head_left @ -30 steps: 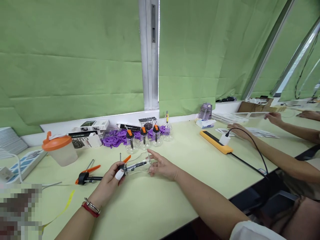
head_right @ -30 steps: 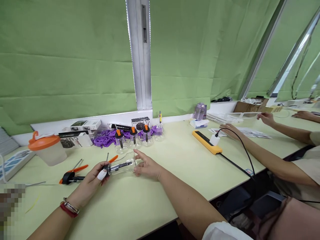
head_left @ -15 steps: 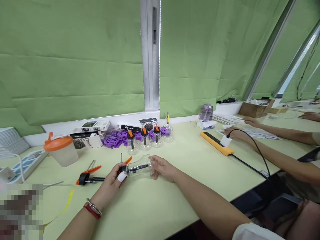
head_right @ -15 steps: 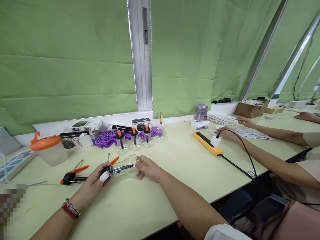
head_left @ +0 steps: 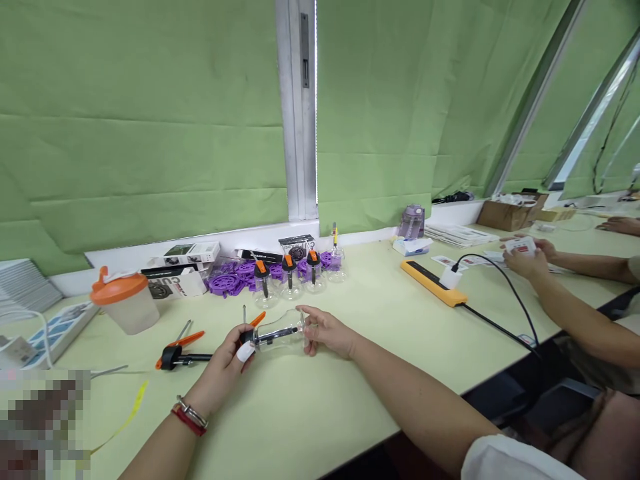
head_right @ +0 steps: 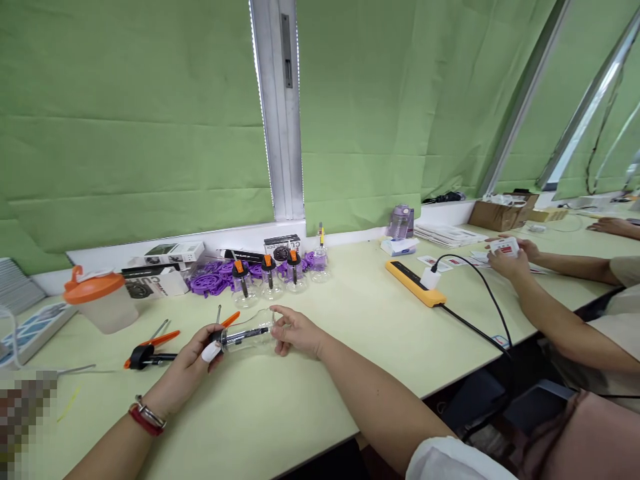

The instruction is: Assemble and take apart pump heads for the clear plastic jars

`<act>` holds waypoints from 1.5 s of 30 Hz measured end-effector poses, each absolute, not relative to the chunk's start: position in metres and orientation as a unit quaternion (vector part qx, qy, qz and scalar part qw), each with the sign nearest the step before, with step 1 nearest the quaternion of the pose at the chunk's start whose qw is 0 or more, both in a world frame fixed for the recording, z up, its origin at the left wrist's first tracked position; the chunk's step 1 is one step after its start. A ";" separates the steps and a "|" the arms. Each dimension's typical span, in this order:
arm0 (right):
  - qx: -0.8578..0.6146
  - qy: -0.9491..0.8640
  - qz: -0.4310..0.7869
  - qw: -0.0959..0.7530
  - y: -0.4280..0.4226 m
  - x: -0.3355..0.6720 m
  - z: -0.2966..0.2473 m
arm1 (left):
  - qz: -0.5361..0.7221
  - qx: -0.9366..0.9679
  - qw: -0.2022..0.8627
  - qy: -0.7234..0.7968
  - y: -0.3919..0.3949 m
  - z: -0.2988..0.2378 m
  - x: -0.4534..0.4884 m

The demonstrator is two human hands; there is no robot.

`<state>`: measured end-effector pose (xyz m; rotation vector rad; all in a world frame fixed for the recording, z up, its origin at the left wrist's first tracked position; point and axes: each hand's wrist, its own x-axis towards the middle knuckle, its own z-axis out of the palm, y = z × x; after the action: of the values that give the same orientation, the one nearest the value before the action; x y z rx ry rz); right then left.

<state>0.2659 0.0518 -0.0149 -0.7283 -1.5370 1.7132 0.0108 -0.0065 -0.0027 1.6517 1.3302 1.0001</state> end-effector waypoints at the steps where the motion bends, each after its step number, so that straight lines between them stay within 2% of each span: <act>1: -0.285 -0.595 0.662 0.357 0.052 0.265 -0.015 | 0.392 0.652 0.388 0.521 -0.007 -0.002 0.011; 8: -0.300 -0.610 0.644 0.352 0.054 0.264 -0.021 | 0.399 0.653 0.384 0.517 -0.006 -0.005 0.008; 15: -0.249 -0.623 0.649 0.359 0.049 0.269 -0.013 | 0.402 0.646 0.386 0.521 -0.004 -0.006 0.004; 31: -0.303 -0.604 0.657 0.335 0.051 0.263 -0.017 | 0.402 0.656 0.372 0.520 -0.007 -0.004 0.009; 39: -0.251 -0.612 0.655 0.365 0.047 0.267 -0.012 | 0.421 0.642 0.384 0.513 -0.008 -0.001 0.014; 45: -0.286 -0.602 0.659 0.349 0.046 0.264 -0.011 | 0.419 0.641 0.387 0.514 -0.012 0.006 0.018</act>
<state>0.2645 0.0464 -0.0111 -0.7408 -1.5614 1.7071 0.0177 -0.0122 0.0058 1.6310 1.3091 1.0670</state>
